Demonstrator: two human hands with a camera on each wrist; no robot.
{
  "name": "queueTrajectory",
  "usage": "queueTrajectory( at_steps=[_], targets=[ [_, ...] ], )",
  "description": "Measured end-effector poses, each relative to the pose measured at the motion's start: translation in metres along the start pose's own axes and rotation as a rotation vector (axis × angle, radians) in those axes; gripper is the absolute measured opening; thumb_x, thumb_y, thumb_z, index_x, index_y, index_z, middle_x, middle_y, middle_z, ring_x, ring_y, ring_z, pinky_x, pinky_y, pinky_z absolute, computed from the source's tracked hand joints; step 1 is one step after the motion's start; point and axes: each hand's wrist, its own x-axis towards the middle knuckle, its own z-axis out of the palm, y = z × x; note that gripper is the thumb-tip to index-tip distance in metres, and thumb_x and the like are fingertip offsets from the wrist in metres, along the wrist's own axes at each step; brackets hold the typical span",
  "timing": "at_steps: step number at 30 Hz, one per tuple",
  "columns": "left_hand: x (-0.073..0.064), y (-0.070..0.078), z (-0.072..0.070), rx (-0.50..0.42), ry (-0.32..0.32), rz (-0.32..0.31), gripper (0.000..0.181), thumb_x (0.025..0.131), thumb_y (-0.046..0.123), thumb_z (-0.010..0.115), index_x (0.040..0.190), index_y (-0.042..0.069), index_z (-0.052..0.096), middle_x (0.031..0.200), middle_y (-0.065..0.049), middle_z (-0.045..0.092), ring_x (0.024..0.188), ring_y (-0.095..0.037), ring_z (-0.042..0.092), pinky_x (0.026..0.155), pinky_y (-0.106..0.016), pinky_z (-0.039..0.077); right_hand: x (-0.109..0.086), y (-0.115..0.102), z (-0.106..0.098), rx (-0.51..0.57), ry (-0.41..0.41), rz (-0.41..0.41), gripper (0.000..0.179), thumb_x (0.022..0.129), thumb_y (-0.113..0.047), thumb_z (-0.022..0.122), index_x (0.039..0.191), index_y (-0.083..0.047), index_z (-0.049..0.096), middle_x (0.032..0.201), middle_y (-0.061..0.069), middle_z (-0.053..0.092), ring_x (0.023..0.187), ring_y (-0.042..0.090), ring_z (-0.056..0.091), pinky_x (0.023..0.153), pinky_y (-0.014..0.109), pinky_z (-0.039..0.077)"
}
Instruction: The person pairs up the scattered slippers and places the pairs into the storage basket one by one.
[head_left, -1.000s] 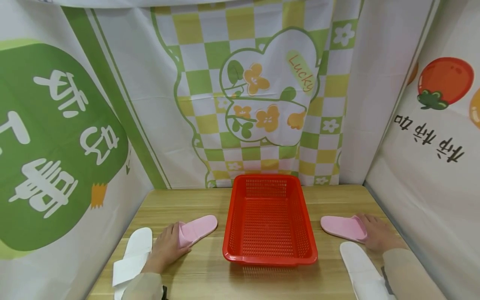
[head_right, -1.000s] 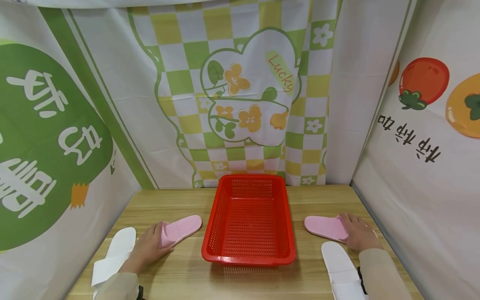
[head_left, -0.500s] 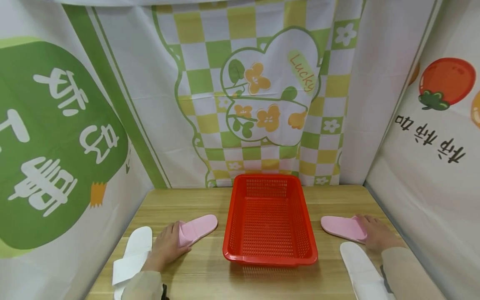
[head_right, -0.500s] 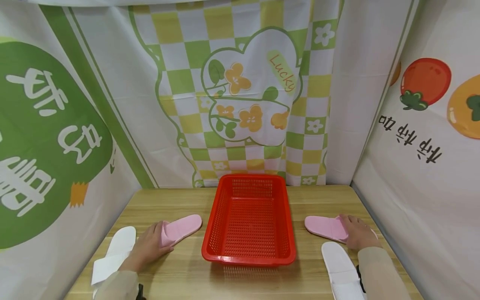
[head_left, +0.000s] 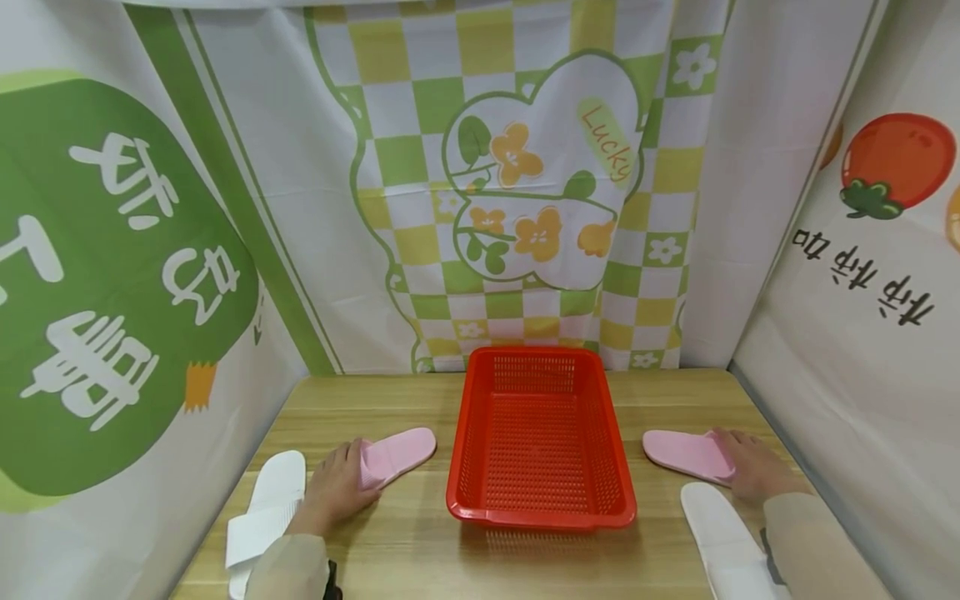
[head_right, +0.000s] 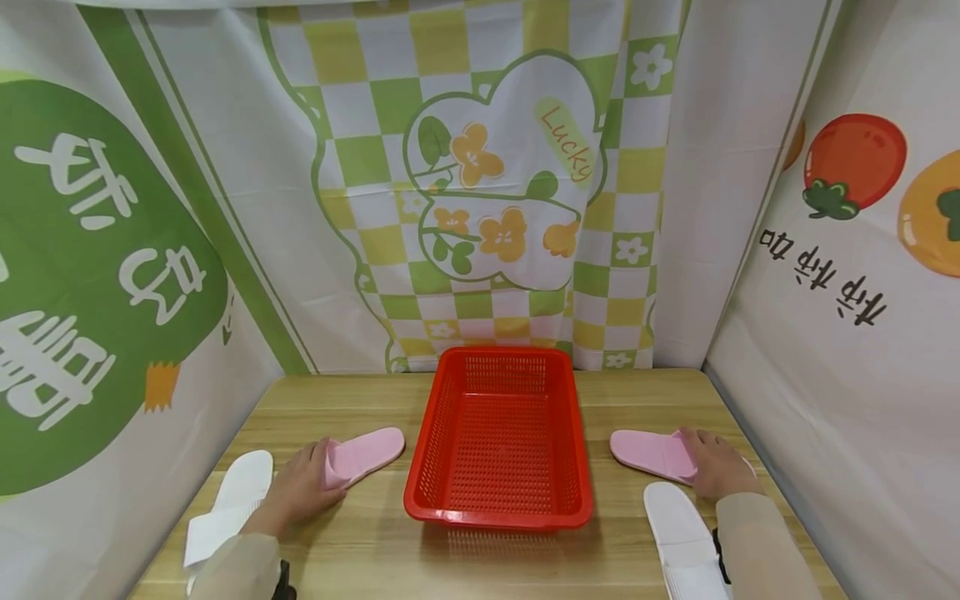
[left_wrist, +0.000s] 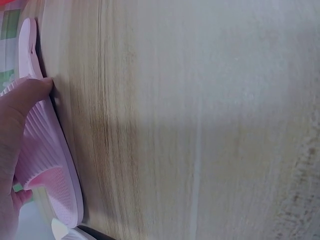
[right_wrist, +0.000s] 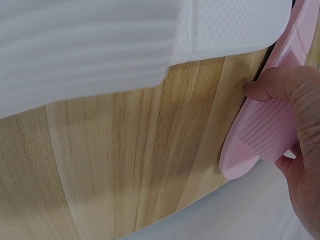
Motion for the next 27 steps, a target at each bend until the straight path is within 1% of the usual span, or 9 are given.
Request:
queueTrajectory(
  at_steps=[3, 8, 14, 17, 19, 23, 27],
  targets=[
    [0.0019, 0.0004, 0.0014, 0.018, -0.001, -0.009, 0.091, 0.067, 0.040, 0.082, 0.131, -0.011, 0.042, 0.115, -0.029, 0.052, 0.104, -0.046, 0.054, 0.087, -0.060, 0.044, 0.0004, 0.0000, -0.0002, -0.001, -0.002, 0.004, 0.067, 0.073, 0.004, 0.068, 0.136, 0.004, 0.042, 0.127, 0.038, 0.046, 0.115, 0.061, 0.039, 0.092, 0.070, 0.034],
    [0.0031, 0.0036, -0.0013, 0.019, -0.008, -0.024, 0.088, 0.066, 0.039, 0.082, 0.129, -0.010, 0.044, 0.114, -0.027, 0.053, 0.104, -0.046, 0.054, 0.088, -0.059, 0.043, 0.0006, 0.0012, 0.0002, 0.003, -0.004, 0.007, 0.070, 0.071, 0.004, 0.069, 0.135, 0.004, 0.042, 0.126, 0.038, 0.046, 0.114, 0.062, 0.040, 0.091, 0.070, 0.035],
    [0.0034, 0.0068, -0.0065, 0.013, -0.017, -0.036, 0.086, 0.064, 0.037, 0.081, 0.128, -0.009, 0.045, 0.114, -0.027, 0.053, 0.104, -0.046, 0.053, 0.090, -0.060, 0.041, 0.0010, 0.0034, 0.0023, -0.014, 0.021, -0.025, 0.068, 0.072, 0.002, 0.070, 0.134, 0.003, 0.044, 0.124, 0.036, 0.049, 0.113, 0.060, 0.042, 0.091, 0.069, 0.036],
    [0.0033, 0.0067, -0.0069, 0.017, -0.028, -0.043, 0.087, 0.064, 0.037, 0.080, 0.129, -0.010, 0.044, 0.114, -0.027, 0.053, 0.106, -0.046, 0.052, 0.092, -0.061, 0.040, 0.0007, 0.0031, 0.0012, -0.013, 0.031, -0.032, 0.069, 0.070, 0.002, 0.070, 0.135, 0.001, 0.045, 0.125, 0.035, 0.049, 0.113, 0.060, 0.043, 0.092, 0.069, 0.036],
    [0.0036, 0.0067, -0.0069, 0.021, -0.035, -0.044, 0.090, 0.065, 0.037, 0.080, 0.131, -0.010, 0.043, 0.116, -0.028, 0.052, 0.108, -0.047, 0.051, 0.094, -0.061, 0.039, 0.0003, 0.0034, 0.0001, -0.010, 0.035, -0.039, 0.071, 0.068, 0.003, 0.071, 0.134, 0.002, 0.045, 0.124, 0.035, 0.049, 0.112, 0.060, 0.043, 0.091, 0.069, 0.036],
    [0.0045, 0.0065, -0.0068, 0.022, -0.026, -0.033, 0.091, 0.064, 0.038, 0.079, 0.132, -0.010, 0.042, 0.118, -0.029, 0.051, 0.109, -0.048, 0.050, 0.094, -0.061, 0.038, -0.0015, 0.0042, -0.0001, -0.011, 0.038, -0.040, 0.071, 0.067, 0.001, 0.072, 0.133, 0.000, 0.046, 0.124, 0.034, 0.050, 0.111, 0.059, 0.044, 0.089, 0.069, 0.038],
    [0.0046, 0.0065, -0.0078, 0.027, -0.017, -0.027, 0.090, 0.064, 0.037, 0.080, 0.132, -0.009, 0.043, 0.118, -0.028, 0.052, 0.110, -0.047, 0.050, 0.094, -0.061, 0.038, -0.0026, 0.0078, 0.0026, -0.017, 0.047, -0.043, 0.076, 0.063, -0.001, 0.076, 0.133, 0.000, 0.046, 0.123, 0.032, 0.051, 0.110, 0.058, 0.045, 0.087, 0.069, 0.039]
  ],
)
